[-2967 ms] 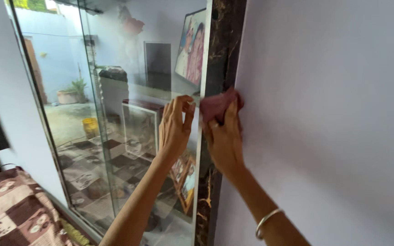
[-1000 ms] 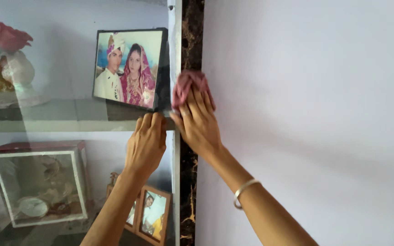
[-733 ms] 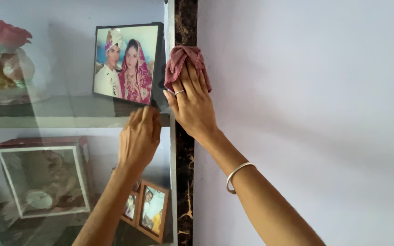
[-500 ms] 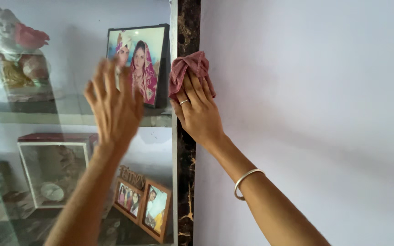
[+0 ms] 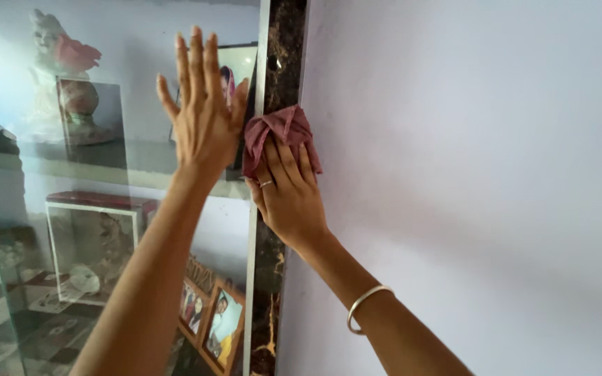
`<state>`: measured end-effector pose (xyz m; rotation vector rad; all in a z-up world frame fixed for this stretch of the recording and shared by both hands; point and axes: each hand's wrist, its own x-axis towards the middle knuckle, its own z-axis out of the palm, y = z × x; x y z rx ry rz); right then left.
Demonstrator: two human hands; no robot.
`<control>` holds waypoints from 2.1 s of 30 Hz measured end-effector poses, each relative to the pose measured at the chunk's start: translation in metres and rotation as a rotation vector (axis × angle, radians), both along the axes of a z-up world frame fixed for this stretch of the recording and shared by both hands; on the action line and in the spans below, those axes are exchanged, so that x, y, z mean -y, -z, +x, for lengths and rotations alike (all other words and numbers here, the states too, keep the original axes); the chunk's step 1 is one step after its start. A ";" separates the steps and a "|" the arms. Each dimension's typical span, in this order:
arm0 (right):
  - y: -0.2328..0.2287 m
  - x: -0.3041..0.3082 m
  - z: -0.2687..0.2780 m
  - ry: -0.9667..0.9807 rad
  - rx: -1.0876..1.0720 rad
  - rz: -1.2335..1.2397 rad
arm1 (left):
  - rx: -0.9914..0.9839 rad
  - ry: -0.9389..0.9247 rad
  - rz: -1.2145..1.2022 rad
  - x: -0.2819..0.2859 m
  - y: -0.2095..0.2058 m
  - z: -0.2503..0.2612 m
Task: The person wipes a white window sill and the top and side edges of a glass display cabinet using a pink cloth. The person scrubs the sill and then moves to the cabinet, cleaning the frame and glass surface.
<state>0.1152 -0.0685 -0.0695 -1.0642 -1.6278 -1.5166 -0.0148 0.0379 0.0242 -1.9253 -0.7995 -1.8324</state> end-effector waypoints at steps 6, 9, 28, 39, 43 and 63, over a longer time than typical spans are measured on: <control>-0.002 -0.002 0.000 -0.024 0.003 0.018 | 0.087 -0.090 -0.068 0.003 -0.017 0.016; -0.003 0.001 0.002 -0.014 0.038 0.033 | 0.075 -0.094 -0.124 -0.001 -0.014 0.005; -0.064 0.014 0.003 -0.232 0.047 0.043 | 0.128 -0.033 -0.007 -0.009 0.003 -0.003; -0.079 -0.003 -0.006 -0.041 0.111 0.218 | 0.134 -0.055 0.022 -0.014 0.003 -0.001; -0.070 0.002 -0.004 -0.015 0.124 0.151 | 0.131 -0.066 0.002 -0.016 0.002 -0.001; -0.044 0.016 0.004 -0.017 0.185 0.035 | 0.133 -0.108 0.012 -0.018 0.004 0.001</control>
